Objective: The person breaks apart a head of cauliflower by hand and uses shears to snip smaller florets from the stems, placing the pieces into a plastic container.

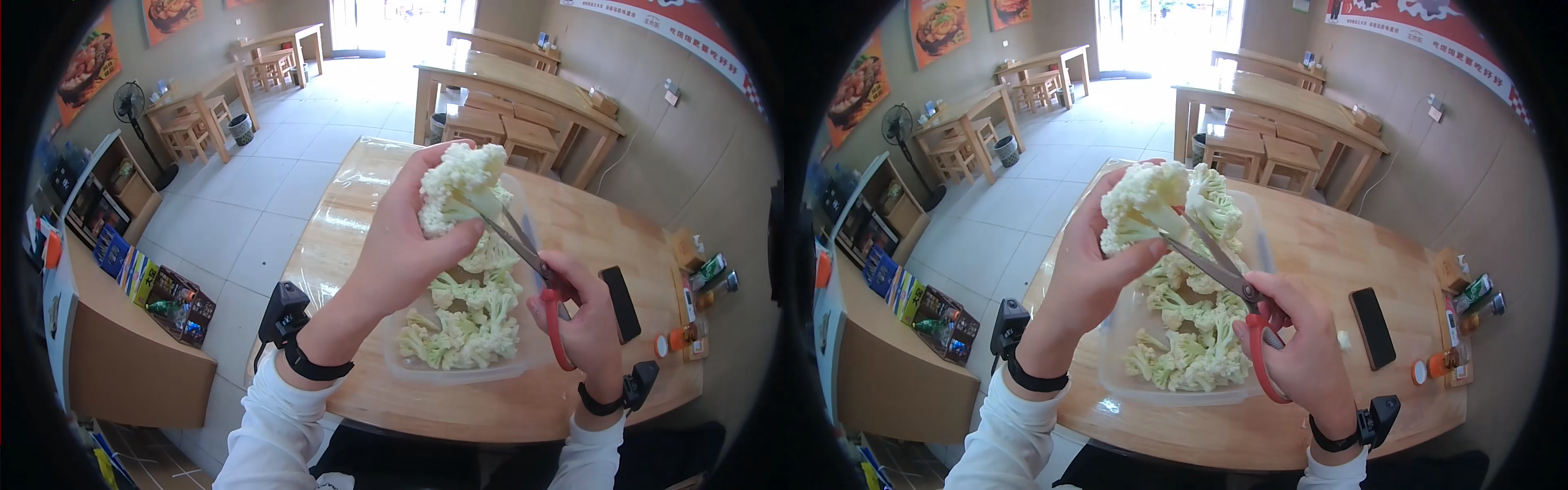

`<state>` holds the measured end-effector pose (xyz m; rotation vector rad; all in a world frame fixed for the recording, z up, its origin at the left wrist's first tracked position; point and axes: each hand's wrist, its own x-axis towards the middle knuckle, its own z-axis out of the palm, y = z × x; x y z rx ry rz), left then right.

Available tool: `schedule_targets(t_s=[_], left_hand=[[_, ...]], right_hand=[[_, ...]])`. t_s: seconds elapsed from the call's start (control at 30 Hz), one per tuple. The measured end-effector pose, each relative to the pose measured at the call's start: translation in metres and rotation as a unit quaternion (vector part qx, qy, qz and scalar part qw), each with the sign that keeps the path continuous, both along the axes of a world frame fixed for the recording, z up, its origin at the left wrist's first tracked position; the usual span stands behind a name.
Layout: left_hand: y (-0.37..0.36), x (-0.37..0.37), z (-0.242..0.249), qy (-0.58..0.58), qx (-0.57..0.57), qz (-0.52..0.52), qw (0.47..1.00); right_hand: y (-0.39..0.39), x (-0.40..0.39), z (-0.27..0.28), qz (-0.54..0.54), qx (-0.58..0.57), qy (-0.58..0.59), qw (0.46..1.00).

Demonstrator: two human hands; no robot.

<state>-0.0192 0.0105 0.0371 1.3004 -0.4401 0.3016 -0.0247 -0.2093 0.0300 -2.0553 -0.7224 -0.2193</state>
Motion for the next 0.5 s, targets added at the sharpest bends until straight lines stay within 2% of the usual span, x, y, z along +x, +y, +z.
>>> schedule_targets(t_s=[0.07,0.17,0.23,0.37,0.5], left_hand=[[-0.004,0.0,-0.001,-0.05,0.075,0.056,0.994],[-0.005,0.002,-0.003,-0.091,0.123,0.077,0.985],[-0.006,0.001,-0.001,-0.1,0.121,0.074,0.985],[-0.004,0.004,-0.002,-0.098,0.106,0.064,0.987],[-0.002,0.006,-0.004,-0.078,0.098,0.038,0.991]], right_hand=[[0.002,-0.001,0.0,0.006,0.004,0.004,1.0],[0.001,-0.003,0.002,0.007,0.018,0.051,0.999],[-0.002,-0.004,0.004,0.004,-0.003,0.095,0.995],[-0.003,-0.003,0.003,0.007,-0.01,0.074,0.997],[-0.006,-0.004,0.015,0.011,-0.065,0.131,0.989]])
